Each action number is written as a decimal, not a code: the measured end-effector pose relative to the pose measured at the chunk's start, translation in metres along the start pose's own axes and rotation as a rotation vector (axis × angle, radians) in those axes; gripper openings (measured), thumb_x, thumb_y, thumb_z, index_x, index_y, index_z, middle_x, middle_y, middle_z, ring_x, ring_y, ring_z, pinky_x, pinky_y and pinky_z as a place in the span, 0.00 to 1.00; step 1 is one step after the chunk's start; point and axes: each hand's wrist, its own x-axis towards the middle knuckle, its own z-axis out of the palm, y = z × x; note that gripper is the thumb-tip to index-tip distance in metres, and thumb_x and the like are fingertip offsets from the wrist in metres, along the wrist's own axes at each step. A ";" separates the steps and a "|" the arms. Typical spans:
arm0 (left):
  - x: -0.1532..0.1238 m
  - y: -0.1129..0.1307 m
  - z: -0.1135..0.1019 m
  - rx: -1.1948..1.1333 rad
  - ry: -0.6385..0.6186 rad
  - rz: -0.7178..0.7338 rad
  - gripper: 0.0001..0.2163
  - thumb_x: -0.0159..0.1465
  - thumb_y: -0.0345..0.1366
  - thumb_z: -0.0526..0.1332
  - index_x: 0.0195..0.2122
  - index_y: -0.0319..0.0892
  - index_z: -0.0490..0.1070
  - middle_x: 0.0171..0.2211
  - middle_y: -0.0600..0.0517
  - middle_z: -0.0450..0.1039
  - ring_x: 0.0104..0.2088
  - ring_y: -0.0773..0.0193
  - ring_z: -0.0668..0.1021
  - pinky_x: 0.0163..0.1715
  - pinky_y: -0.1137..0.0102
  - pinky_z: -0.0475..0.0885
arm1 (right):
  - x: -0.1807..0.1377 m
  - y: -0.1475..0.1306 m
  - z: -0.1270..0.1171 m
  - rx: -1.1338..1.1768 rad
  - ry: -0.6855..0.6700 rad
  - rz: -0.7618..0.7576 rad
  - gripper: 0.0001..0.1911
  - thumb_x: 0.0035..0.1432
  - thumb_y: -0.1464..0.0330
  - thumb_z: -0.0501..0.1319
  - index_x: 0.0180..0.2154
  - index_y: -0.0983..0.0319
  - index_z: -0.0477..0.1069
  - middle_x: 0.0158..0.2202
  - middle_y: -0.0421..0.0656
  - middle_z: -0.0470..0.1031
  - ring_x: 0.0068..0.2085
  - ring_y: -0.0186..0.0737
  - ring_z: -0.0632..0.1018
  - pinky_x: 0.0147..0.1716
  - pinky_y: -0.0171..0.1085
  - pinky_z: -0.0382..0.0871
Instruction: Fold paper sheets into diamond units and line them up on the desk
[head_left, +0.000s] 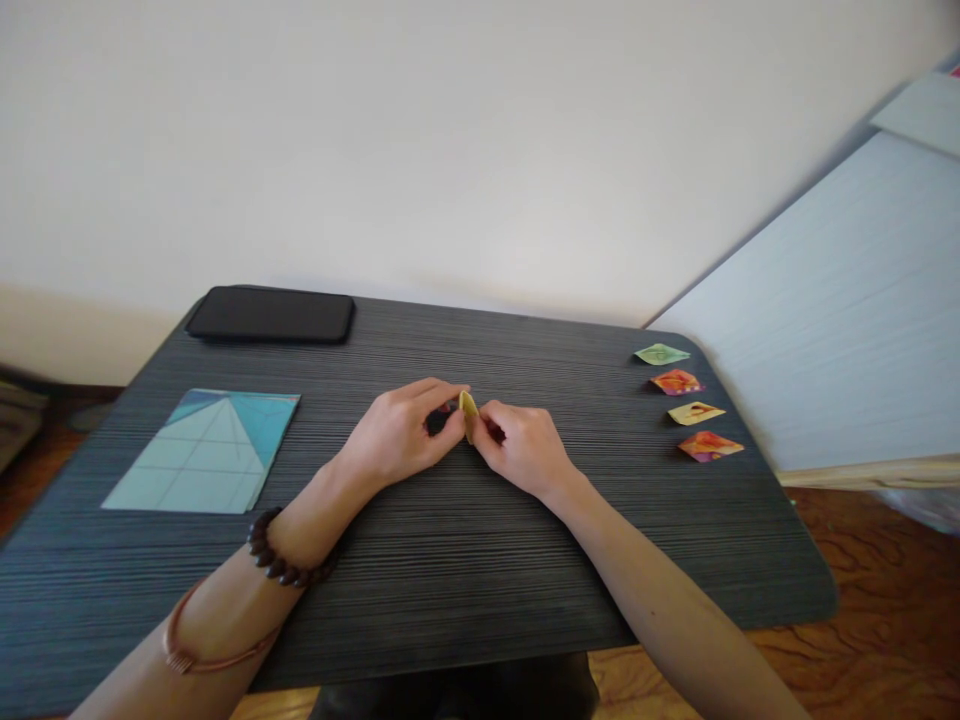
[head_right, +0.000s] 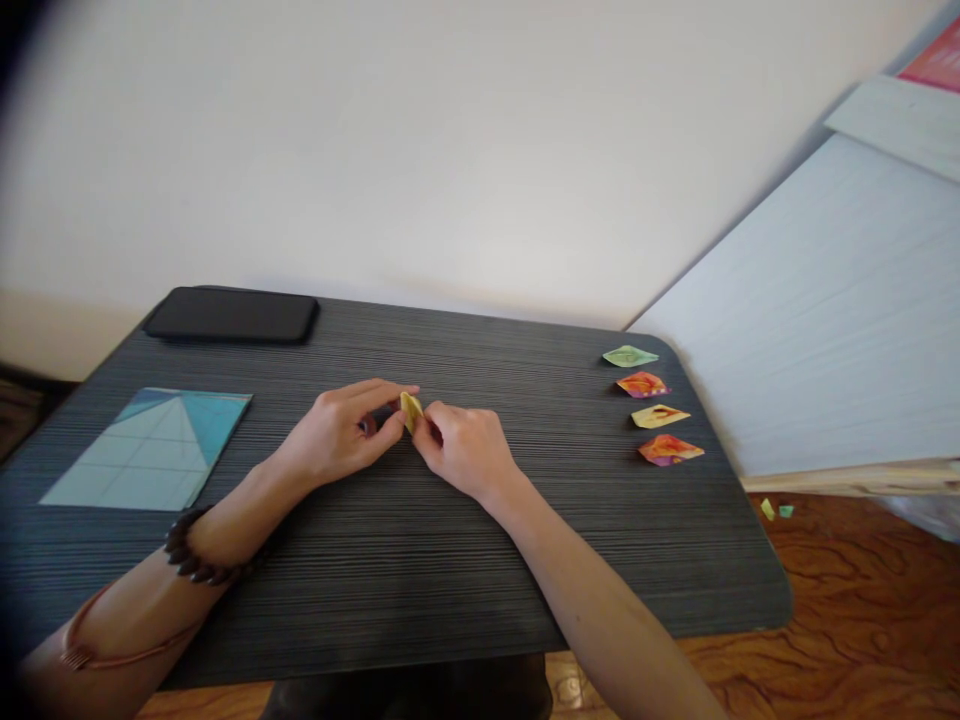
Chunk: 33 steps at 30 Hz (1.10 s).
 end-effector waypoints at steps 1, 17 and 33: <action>0.000 0.001 0.000 0.029 0.025 -0.026 0.13 0.61 0.36 0.54 0.45 0.40 0.71 0.40 0.49 0.75 0.31 0.65 0.75 0.33 0.72 0.70 | 0.000 0.001 0.001 0.007 0.013 0.007 0.14 0.61 0.66 0.51 0.25 0.62 0.65 0.22 0.38 0.71 0.22 0.29 0.69 0.24 0.30 0.54; -0.001 0.001 0.010 -0.009 0.049 -0.217 0.12 0.59 0.33 0.56 0.43 0.42 0.72 0.22 0.56 0.72 0.22 0.69 0.72 0.27 0.74 0.67 | 0.002 0.000 0.005 0.067 0.004 0.148 0.11 0.61 0.66 0.52 0.30 0.61 0.69 0.24 0.38 0.74 0.24 0.30 0.74 0.26 0.30 0.59; -0.002 0.003 0.011 0.047 0.055 -0.161 0.13 0.59 0.32 0.56 0.46 0.42 0.68 0.22 0.57 0.68 0.22 0.70 0.70 0.29 0.74 0.67 | 0.004 -0.001 0.005 -0.130 -0.013 0.186 0.16 0.61 0.63 0.52 0.23 0.61 0.68 0.20 0.39 0.73 0.22 0.34 0.72 0.23 0.33 0.51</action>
